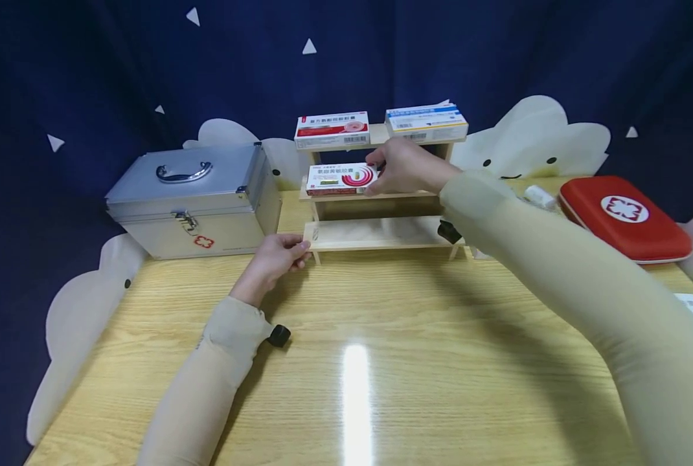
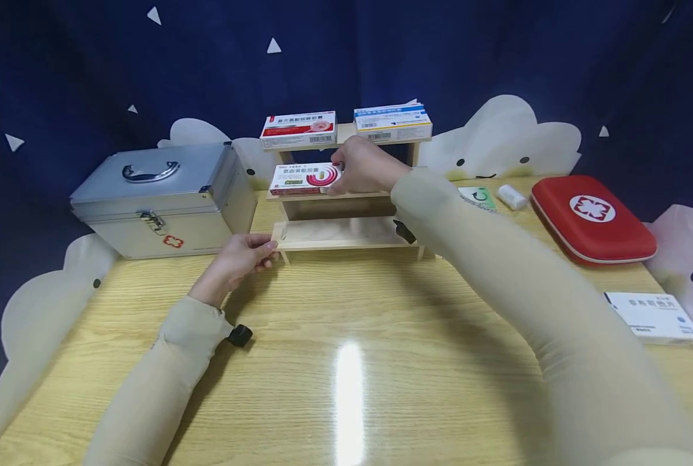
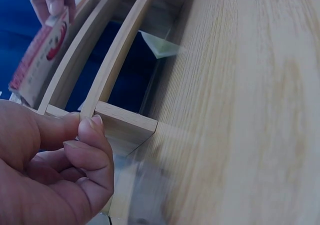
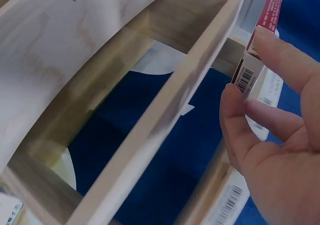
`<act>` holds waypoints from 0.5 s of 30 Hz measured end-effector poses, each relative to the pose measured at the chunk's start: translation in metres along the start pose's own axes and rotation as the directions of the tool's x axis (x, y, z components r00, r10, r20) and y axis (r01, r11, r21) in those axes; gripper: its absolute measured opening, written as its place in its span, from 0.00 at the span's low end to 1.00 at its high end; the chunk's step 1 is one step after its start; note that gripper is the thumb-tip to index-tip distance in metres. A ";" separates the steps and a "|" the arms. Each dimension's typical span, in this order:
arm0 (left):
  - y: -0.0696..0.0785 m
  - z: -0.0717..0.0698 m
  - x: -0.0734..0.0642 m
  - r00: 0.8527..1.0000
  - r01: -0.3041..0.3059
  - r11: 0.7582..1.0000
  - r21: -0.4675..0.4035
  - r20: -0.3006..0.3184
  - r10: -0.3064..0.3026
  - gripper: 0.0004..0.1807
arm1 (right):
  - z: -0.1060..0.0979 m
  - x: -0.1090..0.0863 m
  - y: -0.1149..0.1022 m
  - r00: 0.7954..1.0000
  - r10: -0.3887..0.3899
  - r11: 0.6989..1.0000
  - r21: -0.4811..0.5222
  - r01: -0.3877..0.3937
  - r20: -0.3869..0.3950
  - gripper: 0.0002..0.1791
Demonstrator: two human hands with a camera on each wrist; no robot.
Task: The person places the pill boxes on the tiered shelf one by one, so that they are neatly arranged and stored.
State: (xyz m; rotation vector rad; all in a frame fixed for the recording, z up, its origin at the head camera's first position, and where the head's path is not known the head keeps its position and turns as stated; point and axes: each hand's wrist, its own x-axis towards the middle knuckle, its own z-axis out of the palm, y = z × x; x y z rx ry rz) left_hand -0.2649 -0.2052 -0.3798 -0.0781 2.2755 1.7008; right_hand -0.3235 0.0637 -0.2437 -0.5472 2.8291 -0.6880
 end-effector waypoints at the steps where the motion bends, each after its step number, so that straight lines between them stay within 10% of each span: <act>1: 0.000 0.000 0.000 1.000 -0.001 1.000 0.002 0.000 0.001 0.22 | 0.001 0.003 0.000 1.000 0.007 1.000 0.009 -0.007 0.003 0.39; 15: 0.000 0.001 -0.001 1.000 -0.004 1.000 0.015 -0.006 0.004 0.22 | 0.014 0.027 0.001 0.994 0.082 0.994 0.068 -0.086 0.066 0.40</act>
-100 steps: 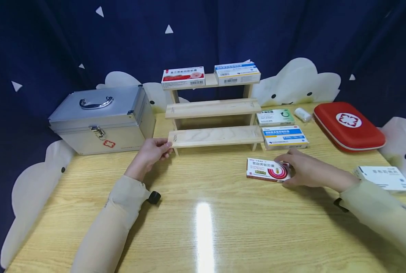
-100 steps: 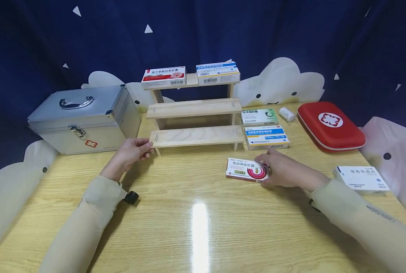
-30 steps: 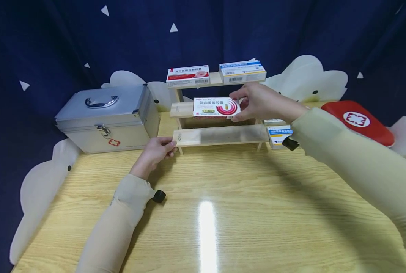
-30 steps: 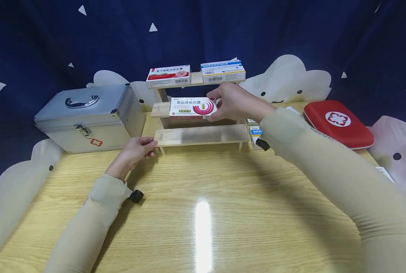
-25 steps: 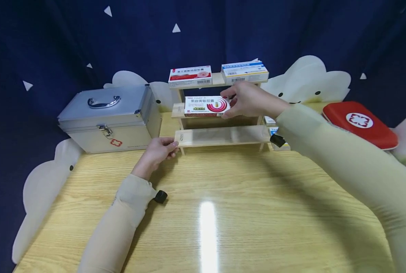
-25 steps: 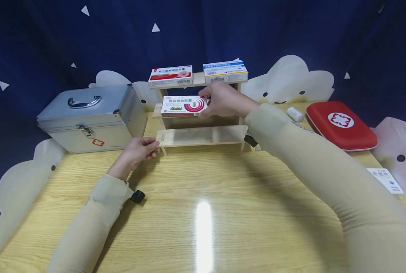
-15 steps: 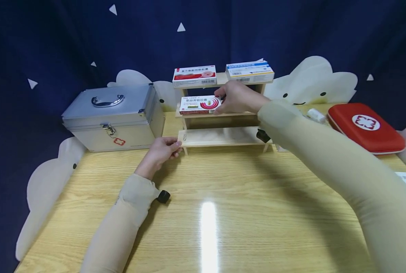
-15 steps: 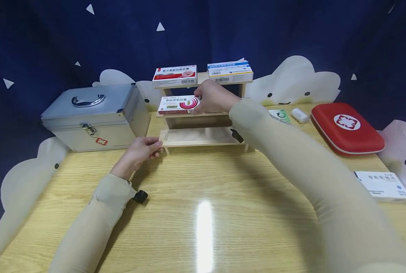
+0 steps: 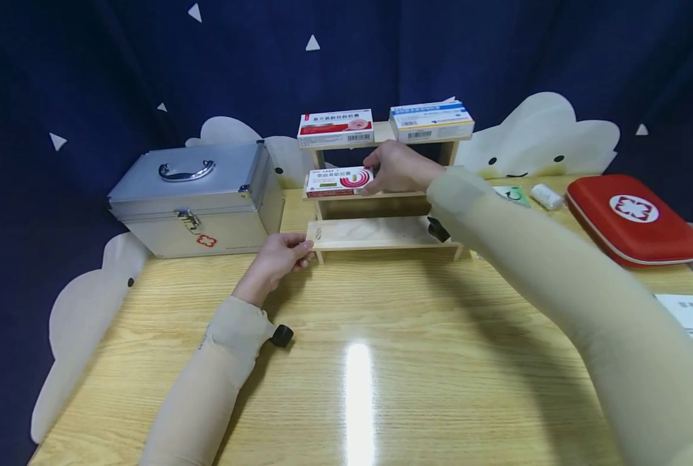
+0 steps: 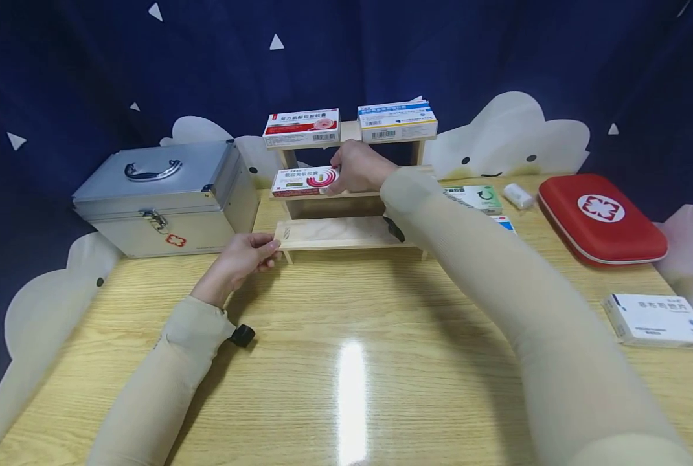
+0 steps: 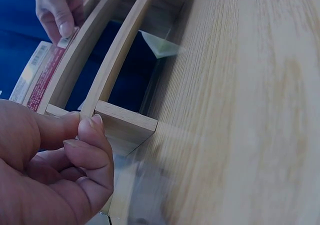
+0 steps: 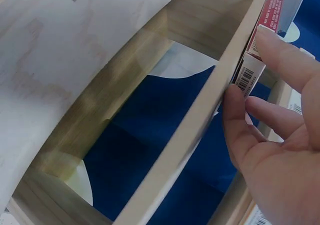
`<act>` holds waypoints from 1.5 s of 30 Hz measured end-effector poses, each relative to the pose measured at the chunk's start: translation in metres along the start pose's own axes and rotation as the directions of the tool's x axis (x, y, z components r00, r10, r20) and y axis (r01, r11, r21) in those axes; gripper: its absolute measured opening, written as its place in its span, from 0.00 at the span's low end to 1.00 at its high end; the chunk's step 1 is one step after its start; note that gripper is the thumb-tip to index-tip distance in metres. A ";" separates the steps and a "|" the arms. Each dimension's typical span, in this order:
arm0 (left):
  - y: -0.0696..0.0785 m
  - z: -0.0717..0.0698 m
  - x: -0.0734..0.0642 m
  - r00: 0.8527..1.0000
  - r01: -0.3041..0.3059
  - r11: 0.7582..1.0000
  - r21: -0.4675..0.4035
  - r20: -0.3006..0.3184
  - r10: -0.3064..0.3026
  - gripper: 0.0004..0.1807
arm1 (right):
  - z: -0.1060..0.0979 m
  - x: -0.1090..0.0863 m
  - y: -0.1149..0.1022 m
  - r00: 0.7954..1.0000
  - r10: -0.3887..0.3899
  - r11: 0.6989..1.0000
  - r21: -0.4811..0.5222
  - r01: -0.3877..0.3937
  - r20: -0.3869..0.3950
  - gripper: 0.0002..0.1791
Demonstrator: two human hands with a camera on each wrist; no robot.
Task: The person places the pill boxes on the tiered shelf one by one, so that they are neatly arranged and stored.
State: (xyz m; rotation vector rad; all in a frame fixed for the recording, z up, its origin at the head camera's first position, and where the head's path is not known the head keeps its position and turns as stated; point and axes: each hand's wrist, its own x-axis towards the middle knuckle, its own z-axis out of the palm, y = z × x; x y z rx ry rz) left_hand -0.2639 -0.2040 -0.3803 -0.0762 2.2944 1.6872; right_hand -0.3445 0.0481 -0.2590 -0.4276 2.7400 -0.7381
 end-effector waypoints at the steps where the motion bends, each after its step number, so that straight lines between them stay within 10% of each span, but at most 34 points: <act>1: 0.000 0.000 0.000 1.000 0.000 1.000 -0.001 0.000 0.000 0.23 | 0.000 0.001 0.001 1.000 0.000 1.000 -0.003 0.000 0.002 0.40; 45: 0.005 -0.001 -0.005 1.000 0.011 1.000 -0.014 0.009 -0.011 0.22 | 0.003 -0.001 -0.002 0.999 -0.018 1.000 0.018 0.018 0.031 0.44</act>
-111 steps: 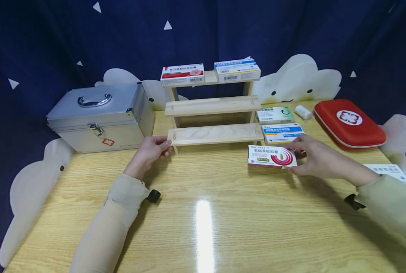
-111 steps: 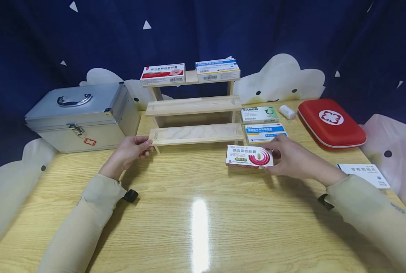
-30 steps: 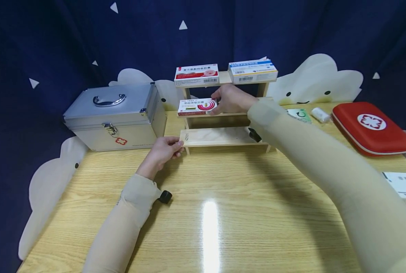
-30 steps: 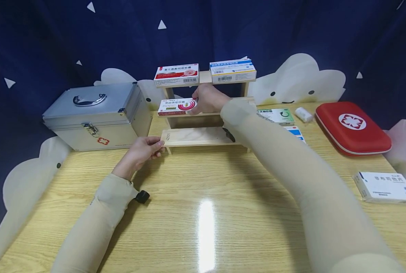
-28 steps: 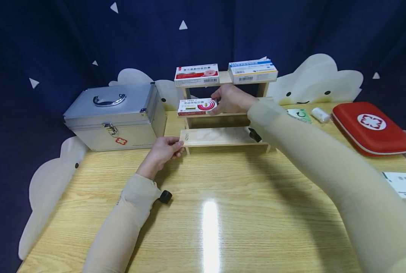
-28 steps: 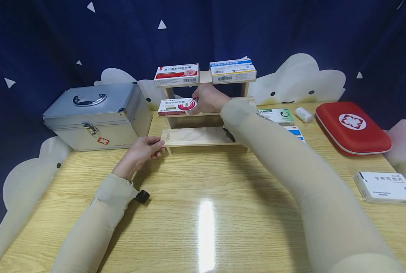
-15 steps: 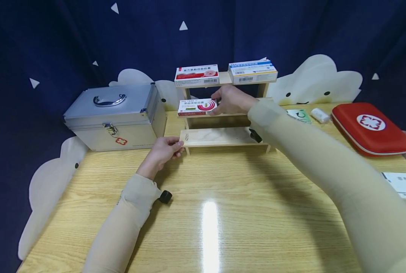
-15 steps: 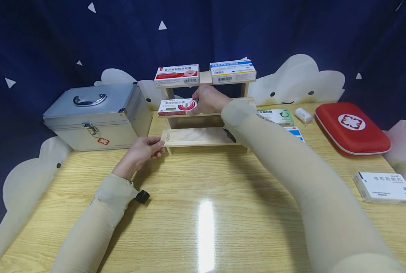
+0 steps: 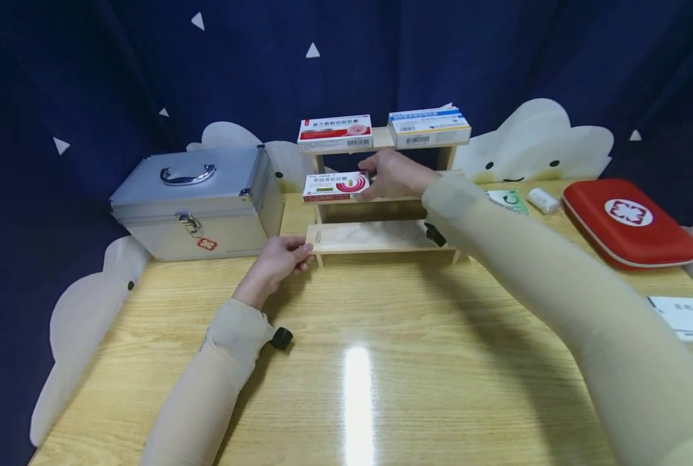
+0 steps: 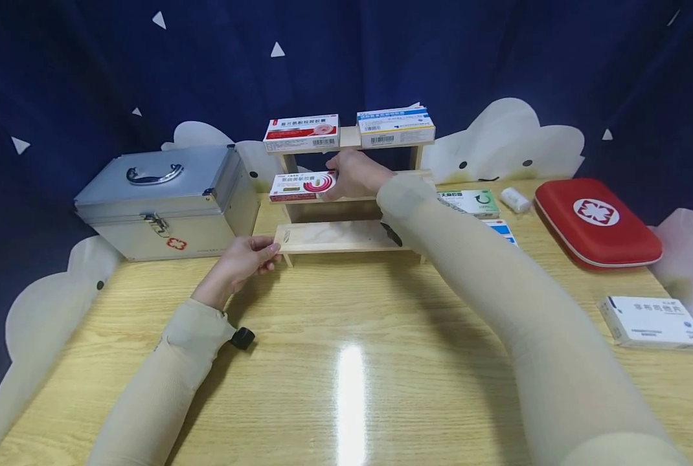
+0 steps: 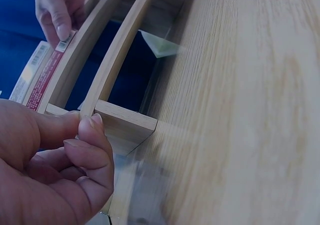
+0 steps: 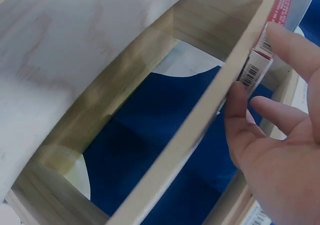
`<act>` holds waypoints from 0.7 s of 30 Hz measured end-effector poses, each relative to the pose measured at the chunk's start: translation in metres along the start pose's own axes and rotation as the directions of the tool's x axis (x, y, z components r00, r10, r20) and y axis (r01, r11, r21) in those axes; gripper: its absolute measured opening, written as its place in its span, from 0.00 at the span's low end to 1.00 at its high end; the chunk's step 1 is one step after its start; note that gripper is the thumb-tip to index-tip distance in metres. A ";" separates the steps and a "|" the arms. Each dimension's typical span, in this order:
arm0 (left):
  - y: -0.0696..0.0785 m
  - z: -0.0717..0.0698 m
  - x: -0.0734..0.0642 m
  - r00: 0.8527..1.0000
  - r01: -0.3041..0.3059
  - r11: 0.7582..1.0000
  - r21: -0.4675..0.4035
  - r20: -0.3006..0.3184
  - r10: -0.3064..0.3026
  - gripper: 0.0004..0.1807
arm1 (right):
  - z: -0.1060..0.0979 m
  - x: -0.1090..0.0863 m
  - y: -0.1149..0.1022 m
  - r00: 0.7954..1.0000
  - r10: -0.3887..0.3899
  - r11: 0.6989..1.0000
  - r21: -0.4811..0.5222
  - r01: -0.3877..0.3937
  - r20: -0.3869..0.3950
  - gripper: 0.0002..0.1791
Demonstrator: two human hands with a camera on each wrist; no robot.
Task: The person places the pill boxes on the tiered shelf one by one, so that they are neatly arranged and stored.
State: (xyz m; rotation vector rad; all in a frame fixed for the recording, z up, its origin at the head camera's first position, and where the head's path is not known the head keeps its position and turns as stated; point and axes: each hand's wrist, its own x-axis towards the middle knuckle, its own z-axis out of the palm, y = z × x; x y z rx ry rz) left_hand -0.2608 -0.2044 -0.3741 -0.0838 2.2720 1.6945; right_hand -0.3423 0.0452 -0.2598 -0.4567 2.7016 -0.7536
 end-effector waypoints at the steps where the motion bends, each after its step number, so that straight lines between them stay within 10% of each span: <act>1: -0.001 0.000 0.000 1.000 0.002 1.000 -0.002 0.002 -0.002 0.22 | -0.001 -0.001 0.000 1.000 0.004 1.000 -0.002 -0.004 0.008 0.45; 10: -0.003 0.000 0.000 1.000 0.003 1.000 -0.016 0.003 -0.003 0.23 | -0.019 -0.031 0.002 1.000 -0.013 0.993 -0.113 0.015 0.018 0.44; 21: -0.002 0.001 -0.002 1.000 -0.004 1.000 -0.025 0.016 0.004 0.24 | -0.054 -0.111 0.026 0.984 -0.162 0.961 -0.237 0.142 -0.068 0.38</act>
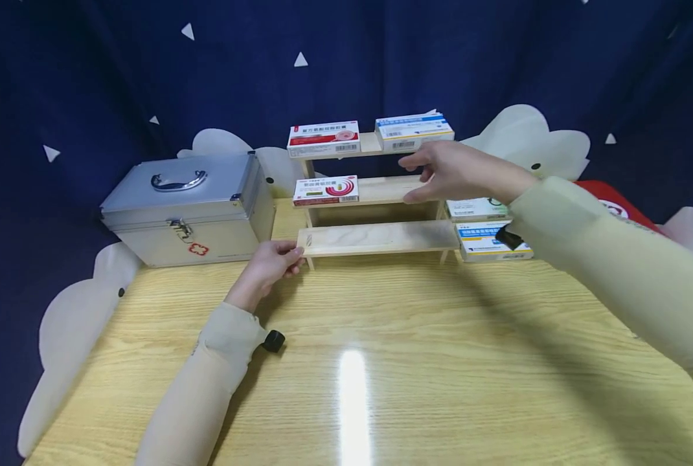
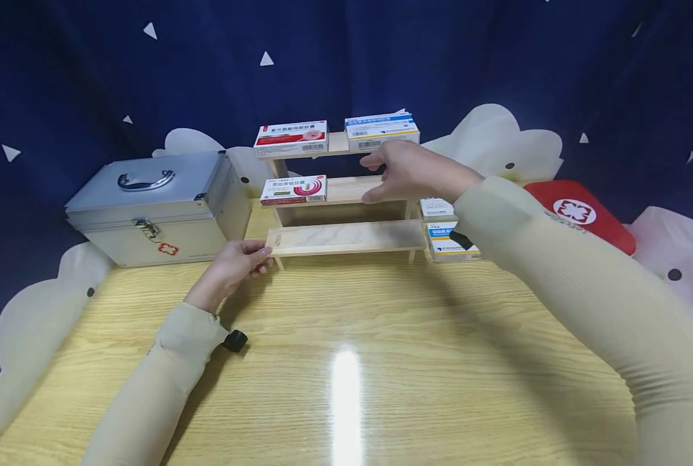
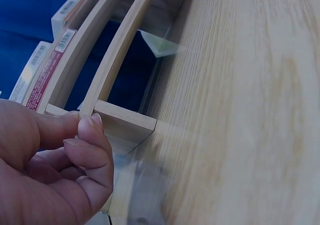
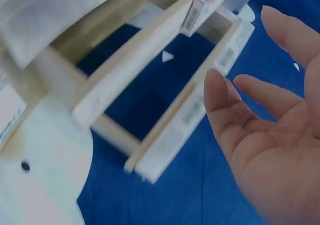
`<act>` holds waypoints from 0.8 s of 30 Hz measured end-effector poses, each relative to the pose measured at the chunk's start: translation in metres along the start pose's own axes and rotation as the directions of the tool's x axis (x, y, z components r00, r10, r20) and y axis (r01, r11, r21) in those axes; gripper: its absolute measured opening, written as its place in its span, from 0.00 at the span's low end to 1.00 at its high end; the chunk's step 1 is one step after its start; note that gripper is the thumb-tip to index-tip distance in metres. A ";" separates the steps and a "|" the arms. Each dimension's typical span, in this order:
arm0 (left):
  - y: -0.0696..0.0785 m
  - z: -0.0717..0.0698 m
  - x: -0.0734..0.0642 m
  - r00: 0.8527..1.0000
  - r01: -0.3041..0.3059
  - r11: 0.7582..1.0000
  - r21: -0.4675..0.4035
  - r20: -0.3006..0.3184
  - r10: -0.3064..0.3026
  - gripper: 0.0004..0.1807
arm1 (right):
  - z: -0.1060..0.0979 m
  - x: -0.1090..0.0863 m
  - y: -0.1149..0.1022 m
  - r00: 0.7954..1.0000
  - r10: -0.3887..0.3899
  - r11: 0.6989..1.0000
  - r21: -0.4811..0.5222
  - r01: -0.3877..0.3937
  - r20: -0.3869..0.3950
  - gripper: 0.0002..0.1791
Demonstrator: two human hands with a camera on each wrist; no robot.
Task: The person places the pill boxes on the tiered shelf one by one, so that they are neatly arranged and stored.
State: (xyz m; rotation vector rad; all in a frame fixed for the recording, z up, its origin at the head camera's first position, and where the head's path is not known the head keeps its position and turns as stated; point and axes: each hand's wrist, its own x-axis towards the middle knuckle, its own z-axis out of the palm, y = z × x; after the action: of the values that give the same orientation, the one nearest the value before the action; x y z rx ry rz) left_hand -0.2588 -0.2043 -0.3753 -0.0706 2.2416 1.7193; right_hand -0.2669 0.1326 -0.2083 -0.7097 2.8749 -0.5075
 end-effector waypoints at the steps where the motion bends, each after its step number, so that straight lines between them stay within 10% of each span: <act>1: 0.001 0.000 0.000 1.000 0.001 1.000 0.004 0.001 -0.001 0.24 | -0.003 -0.007 0.003 1.000 -0.004 1.000 -0.006 0.004 -0.005 0.38; 24: 0.001 0.001 -0.002 1.000 0.004 1.000 0.017 0.003 -0.004 0.23 | -0.003 -0.098 0.118 0.977 0.212 0.977 0.009 -0.212 -0.032 0.42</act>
State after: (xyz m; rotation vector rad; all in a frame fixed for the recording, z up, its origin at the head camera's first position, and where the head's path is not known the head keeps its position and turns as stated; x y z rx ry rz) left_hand -0.2564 -0.2034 -0.3740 -0.0692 2.2524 1.6968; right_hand -0.2314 0.2781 -0.2422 -0.3890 2.9312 -0.5014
